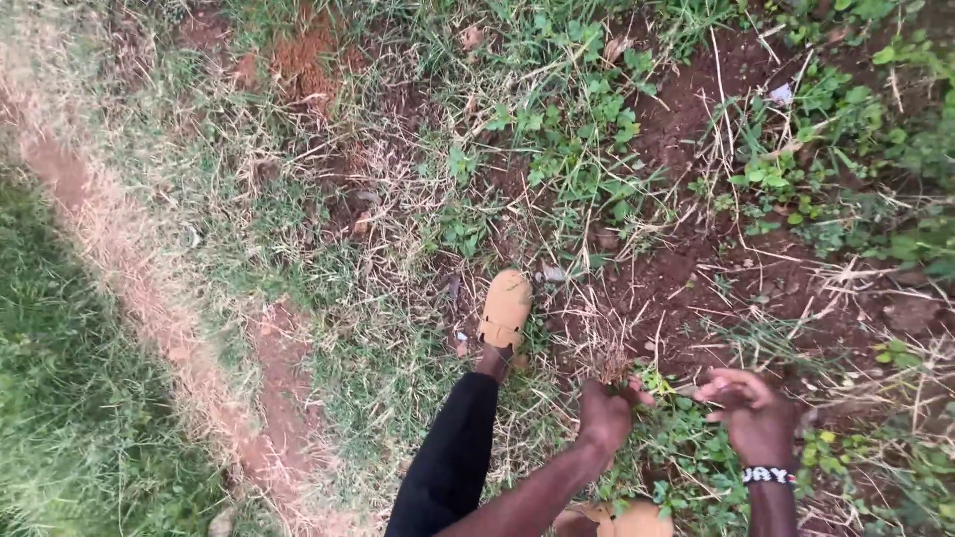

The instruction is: Pulling weeds and clearing small plants from a soil patch by hand.

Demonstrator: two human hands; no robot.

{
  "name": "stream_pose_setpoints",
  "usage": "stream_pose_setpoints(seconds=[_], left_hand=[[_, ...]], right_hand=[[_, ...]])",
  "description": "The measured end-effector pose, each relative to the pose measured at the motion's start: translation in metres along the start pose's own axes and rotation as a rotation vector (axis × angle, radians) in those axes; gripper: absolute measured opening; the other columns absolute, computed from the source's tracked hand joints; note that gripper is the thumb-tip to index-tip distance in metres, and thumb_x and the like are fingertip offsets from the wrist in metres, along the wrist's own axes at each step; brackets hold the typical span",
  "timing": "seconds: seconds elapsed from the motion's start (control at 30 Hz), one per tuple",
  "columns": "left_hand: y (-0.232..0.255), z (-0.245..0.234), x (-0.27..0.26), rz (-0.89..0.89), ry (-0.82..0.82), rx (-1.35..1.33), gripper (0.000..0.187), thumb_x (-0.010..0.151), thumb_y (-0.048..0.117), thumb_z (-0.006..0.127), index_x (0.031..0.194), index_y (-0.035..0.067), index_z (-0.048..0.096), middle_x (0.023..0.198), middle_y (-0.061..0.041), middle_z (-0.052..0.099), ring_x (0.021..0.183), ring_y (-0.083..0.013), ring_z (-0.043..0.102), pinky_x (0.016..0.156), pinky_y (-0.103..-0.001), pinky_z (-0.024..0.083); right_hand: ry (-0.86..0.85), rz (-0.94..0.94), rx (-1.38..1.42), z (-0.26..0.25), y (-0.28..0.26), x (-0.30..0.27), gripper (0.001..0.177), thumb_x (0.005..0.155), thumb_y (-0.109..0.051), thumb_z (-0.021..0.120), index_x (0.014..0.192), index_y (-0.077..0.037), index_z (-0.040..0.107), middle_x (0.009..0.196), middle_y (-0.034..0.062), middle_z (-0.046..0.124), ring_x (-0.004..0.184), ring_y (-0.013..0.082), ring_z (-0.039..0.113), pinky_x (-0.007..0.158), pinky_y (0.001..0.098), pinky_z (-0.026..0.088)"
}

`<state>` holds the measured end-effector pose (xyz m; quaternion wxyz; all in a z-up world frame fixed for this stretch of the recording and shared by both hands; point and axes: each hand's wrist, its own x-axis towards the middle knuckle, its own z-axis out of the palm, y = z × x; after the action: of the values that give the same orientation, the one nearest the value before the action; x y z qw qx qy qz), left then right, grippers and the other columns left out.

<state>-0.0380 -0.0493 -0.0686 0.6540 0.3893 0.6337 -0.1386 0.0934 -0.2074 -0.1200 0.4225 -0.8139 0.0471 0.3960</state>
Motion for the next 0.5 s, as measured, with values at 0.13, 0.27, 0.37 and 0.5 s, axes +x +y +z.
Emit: stream_pose_setpoints(seconds=[0.13, 0.27, 0.37, 0.5], left_hand=[[0.013, 0.009, -0.022, -0.024, -0.047, 0.1, 0.033, 0.101, 0.029, 0.058, 0.106, 0.002, 0.076, 0.079, -0.015, 0.072, 0.046, -0.0142, 0.037, 0.039, -0.035, 0.028], [0.008, 0.02, -0.024, -0.075, -0.026, 0.158, 0.033, 0.104, 0.03, 0.062, 0.109, -0.002, 0.054, 0.076, -0.009, 0.058, 0.054, -0.0144, 0.045, 0.045, -0.036, 0.036], [-0.004, 0.024, -0.014, -0.07, -0.029, 0.125, 0.033, 0.101, 0.03, 0.064, 0.107, -0.002, 0.058, 0.071, -0.006, 0.054, 0.054, -0.0151, 0.043, 0.046, -0.034, 0.036], [0.003, 0.025, -0.01, 0.026, 0.001, 0.097, 0.029, 0.103, 0.023, 0.067, 0.104, -0.005, 0.058, 0.079, -0.006, 0.06, 0.06, -0.0129, 0.052, 0.049, -0.03, 0.043]], right_hand=[[-0.062, -0.038, -0.032, 0.017, 0.001, -0.037, 0.025, 0.094, -0.002, 0.056, 0.118, -0.004, 0.065, 0.1, 0.0128, 0.08, 0.081, 0.0195, 0.077, 0.058, 0.0316, 0.06], [0.098, 0.026, -0.25, 0.035, -0.042, -0.078, 0.014, 0.099, -0.011, 0.065, 0.111, -0.008, 0.07, 0.102, 0.0115, 0.08, 0.081, 0.0203, 0.075, 0.063, 0.0351, 0.057], [0.17, -0.004, -0.387, 0.037, -0.027, -0.075, 0.009, 0.095, -0.013, 0.07, 0.103, -0.012, 0.076, 0.102, 0.0085, 0.078, 0.083, 0.0185, 0.074, 0.068, 0.0378, 0.058], [-0.07, -0.302, -0.318, 0.024, 0.01, -0.046, 0.017, 0.083, -0.006, 0.067, 0.096, -0.013, 0.077, 0.101, 0.007, 0.075, 0.085, 0.0162, 0.072, 0.073, 0.0338, 0.061]])
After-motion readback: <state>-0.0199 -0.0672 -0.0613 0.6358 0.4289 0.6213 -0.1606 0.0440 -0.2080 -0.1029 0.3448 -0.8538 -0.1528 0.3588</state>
